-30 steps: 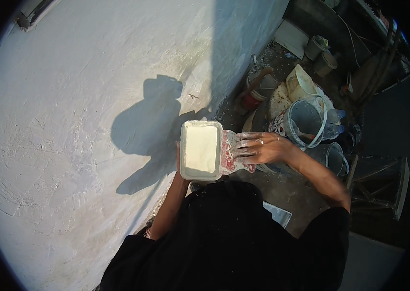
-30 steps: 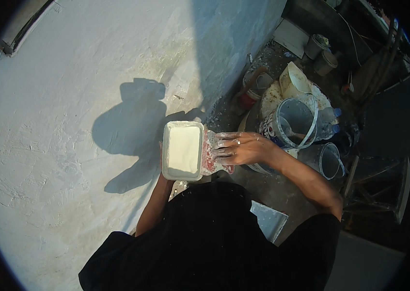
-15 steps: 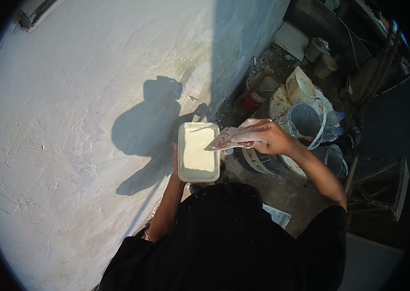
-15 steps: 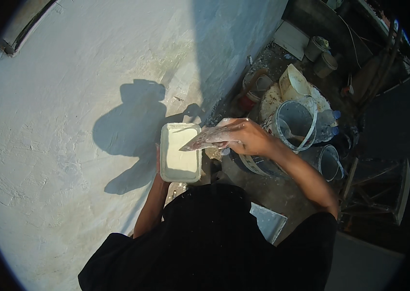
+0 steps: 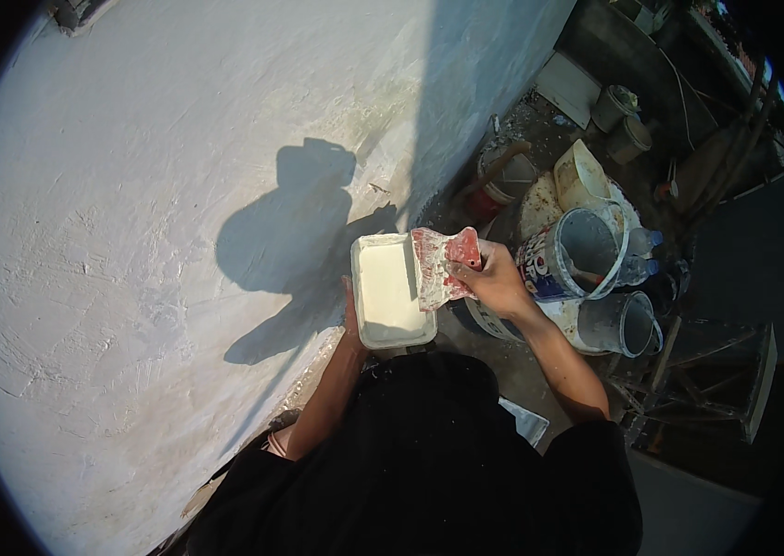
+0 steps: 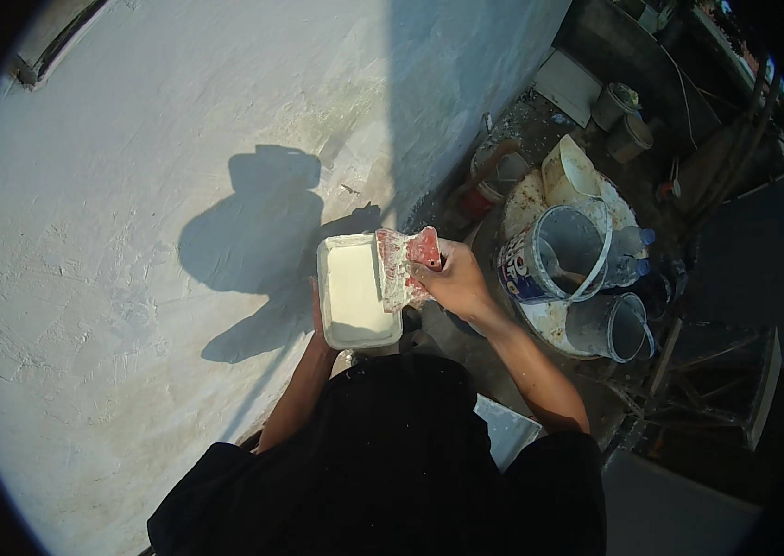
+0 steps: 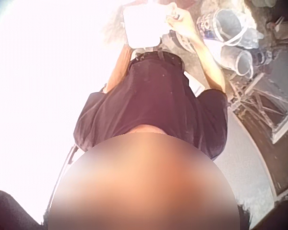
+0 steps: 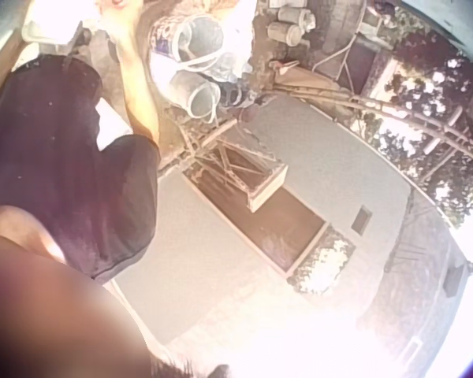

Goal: The person applies spackle to a hole in an exterior wall using a putty knife.

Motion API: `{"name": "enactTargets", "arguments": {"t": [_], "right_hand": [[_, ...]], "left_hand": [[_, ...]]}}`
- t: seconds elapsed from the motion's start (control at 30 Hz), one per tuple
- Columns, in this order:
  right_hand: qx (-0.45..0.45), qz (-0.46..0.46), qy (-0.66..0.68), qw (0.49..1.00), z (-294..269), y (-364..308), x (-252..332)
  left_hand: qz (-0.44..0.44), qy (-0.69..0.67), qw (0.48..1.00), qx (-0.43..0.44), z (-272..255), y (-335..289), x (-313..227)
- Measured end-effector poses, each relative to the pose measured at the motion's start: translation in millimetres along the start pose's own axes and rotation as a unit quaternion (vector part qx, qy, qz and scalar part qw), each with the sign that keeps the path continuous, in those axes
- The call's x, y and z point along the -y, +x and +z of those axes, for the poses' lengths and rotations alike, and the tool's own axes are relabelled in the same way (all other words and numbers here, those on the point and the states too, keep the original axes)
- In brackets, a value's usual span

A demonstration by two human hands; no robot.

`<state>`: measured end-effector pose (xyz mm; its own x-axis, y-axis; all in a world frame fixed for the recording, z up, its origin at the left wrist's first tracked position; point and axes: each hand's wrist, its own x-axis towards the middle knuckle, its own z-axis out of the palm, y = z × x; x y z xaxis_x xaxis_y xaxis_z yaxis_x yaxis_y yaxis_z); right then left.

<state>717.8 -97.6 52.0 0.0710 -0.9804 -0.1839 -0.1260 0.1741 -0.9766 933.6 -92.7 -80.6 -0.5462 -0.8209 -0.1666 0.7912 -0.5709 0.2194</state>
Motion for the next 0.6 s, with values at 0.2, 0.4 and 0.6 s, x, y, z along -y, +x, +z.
{"name": "enactTargets", "arguments": {"t": [0.2,0.4,0.6], "right_hand": [[-0.055,-0.046,-0.311,0.948,38.6,-2.0,-2.1],[-0.052,-0.034,-0.321,0.945,35.5,3.4,3.1],[-0.061,-0.044,-0.325,0.943,40.2,9.1,-4.8]], "left_hand": [[0.014,0.035,0.998,-0.046,-3.3,0.8,5.8],[0.006,0.068,0.994,-0.087,0.6,-3.4,5.3],[0.015,0.088,0.989,-0.118,-1.6,2.0,7.2]]}}
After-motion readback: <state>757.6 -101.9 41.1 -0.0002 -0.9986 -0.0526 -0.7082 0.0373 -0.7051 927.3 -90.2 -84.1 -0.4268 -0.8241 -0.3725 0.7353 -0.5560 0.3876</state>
